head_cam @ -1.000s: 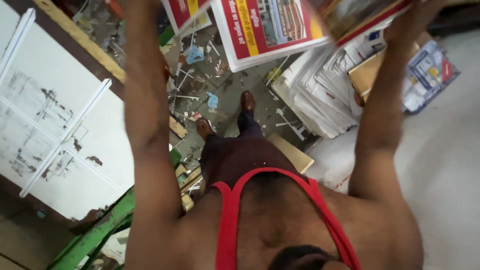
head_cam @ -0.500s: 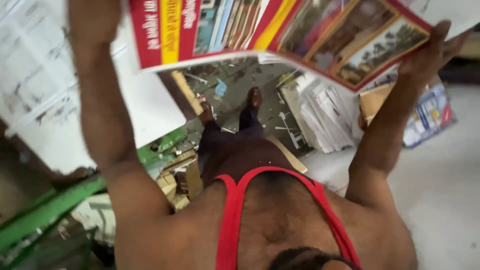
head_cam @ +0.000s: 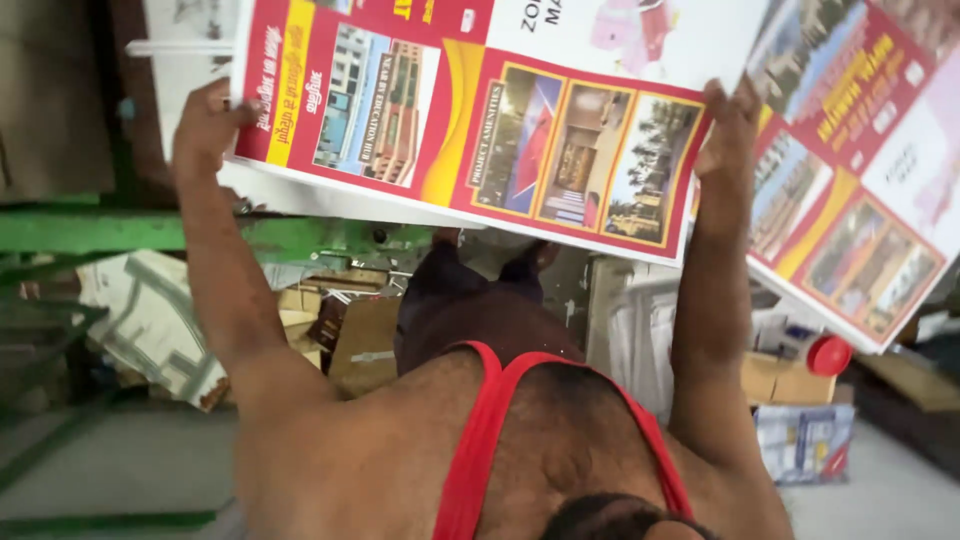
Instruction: Organizing and stacking large printed posters or flyers on a production floor.
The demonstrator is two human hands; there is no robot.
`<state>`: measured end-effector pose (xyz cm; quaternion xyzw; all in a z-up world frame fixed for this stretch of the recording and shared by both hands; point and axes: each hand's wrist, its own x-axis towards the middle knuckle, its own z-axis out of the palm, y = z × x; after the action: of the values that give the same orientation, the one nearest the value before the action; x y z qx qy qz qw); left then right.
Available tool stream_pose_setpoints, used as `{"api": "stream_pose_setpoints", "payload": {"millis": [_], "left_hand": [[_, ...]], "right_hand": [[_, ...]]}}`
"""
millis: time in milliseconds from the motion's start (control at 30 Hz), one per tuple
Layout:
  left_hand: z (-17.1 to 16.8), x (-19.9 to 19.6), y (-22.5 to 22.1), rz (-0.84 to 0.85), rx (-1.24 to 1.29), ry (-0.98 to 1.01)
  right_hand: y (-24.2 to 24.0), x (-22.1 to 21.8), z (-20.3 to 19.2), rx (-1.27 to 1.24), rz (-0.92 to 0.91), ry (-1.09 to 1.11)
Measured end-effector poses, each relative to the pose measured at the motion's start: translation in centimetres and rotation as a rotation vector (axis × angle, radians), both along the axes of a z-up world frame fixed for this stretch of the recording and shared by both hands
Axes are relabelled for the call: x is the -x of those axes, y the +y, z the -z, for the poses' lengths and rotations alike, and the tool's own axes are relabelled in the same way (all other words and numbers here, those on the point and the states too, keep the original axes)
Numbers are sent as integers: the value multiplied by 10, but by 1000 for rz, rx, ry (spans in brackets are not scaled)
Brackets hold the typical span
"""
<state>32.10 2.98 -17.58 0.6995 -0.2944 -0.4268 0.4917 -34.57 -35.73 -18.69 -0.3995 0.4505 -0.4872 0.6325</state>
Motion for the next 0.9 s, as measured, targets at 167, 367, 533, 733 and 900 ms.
{"api": "stream_pose_setpoints", "payload": {"millis": [167,367,533,733,900], "left_hand": [[0,6,43,-342,-313,-629],[136,-57,93,-554,-145,-1079],[130,-69,126,-662,-284,-807],[139,-101,135,-699,-230,-705],[147,-111,146,-675,-246,-764]], "right_hand": [[17,-95,-36,-12,-365,53],[64,-207,-112,118,-545,59],[53,-230,-52,298,-610,91],[35,-236,-12,358,-469,288],[-7,-194,40,810,-320,1103]]}}
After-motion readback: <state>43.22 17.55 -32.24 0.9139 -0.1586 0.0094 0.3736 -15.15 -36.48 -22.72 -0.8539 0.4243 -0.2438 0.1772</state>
